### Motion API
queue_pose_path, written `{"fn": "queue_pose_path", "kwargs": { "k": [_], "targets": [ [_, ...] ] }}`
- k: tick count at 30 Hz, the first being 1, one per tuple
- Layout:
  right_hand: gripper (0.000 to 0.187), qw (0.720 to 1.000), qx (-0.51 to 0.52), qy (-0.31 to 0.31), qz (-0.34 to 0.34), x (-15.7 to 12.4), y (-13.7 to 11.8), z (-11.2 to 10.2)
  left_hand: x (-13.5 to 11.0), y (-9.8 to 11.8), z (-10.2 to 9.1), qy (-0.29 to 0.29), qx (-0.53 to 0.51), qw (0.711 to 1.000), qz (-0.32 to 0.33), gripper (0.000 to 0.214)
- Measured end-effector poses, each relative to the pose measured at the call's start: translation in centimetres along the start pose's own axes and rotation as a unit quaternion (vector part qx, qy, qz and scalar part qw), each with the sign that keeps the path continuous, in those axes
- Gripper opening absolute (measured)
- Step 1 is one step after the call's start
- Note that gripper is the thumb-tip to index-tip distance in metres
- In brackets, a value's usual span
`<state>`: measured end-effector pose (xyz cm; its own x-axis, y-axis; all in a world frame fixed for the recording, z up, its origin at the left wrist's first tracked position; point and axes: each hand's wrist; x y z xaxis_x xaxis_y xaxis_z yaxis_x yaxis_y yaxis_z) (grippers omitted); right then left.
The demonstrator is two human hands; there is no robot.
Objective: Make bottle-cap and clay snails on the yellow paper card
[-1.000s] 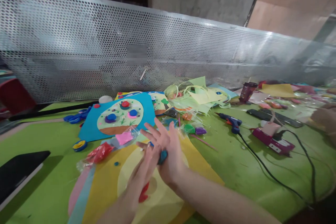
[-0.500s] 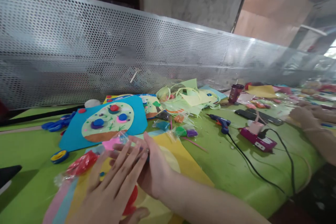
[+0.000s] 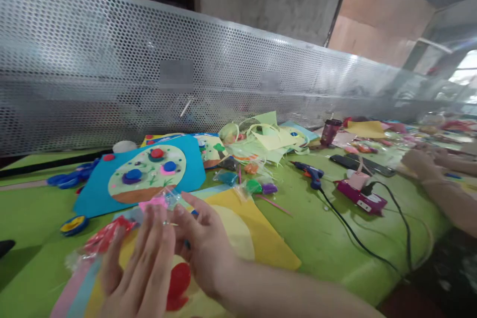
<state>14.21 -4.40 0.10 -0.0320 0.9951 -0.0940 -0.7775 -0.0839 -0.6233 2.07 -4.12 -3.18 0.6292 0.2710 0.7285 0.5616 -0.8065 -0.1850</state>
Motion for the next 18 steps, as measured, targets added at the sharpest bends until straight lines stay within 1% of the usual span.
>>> {"fn": "queue_pose_path", "kwargs": {
  "k": [1,2,4,6,8,9,11,13,14,16,18],
  "targets": [
    [0.071,1.000,-0.006,-0.009,-0.001,-0.3,0.4,0.2,0.0,0.1,0.2,0.009,0.018,0.999,0.026,0.091],
    [0.069,1.000,-0.006,-0.026,0.005,-0.7,0.6,0.5,0.0,0.2,0.4,0.005,0.019,0.999,0.044,0.091],
    [0.066,0.996,0.012,-0.081,0.032,-1.3,0.9,1.1,0.1,0.2,0.7,0.010,0.013,0.998,0.058,0.090],
    [0.071,0.991,0.039,-0.123,0.043,-1.6,0.6,1.6,0.0,0.2,0.7,0.011,0.001,0.999,0.043,0.086],
    [0.075,0.990,0.057,-0.128,0.029,-1.7,0.1,1.8,0.0,0.1,0.6,-0.003,-0.019,1.000,0.004,0.080],
    [0.076,0.990,0.063,-0.120,0.028,-1.7,-0.2,1.8,-0.1,0.1,0.5,-0.015,-0.032,0.999,-0.008,0.078],
    [0.072,0.992,0.080,-0.088,0.052,-1.6,-0.8,1.6,-0.1,0.4,0.5,-0.021,-0.050,0.998,-0.023,0.077],
    [0.064,0.990,0.105,-0.046,0.078,-1.4,-1.3,1.1,-0.1,1.1,0.7,-0.015,-0.028,0.999,-0.010,0.068],
    [0.061,0.990,0.119,-0.022,0.074,-1.3,-1.5,0.9,-0.2,1.6,0.9,-0.016,-0.005,1.000,0.003,0.064],
    [0.057,0.988,0.146,0.021,0.039,-1.0,-1.8,0.5,-0.4,2.6,1.2,-0.027,0.040,0.999,0.019,0.062],
    [0.055,0.986,0.160,0.045,0.010,-0.8,-1.9,0.2,-0.7,3.6,1.4,-0.037,0.052,0.998,0.019,0.061]
  ]
}}
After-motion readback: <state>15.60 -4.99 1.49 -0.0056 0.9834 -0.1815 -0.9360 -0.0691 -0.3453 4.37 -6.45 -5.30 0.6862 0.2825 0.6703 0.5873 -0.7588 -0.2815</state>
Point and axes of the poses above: each hand's wrist, its own x-axis towards the middle knuckle, its own z-axis out of the palm, y = z × x, and after that the axes turned 2 degrees about y, right-handed
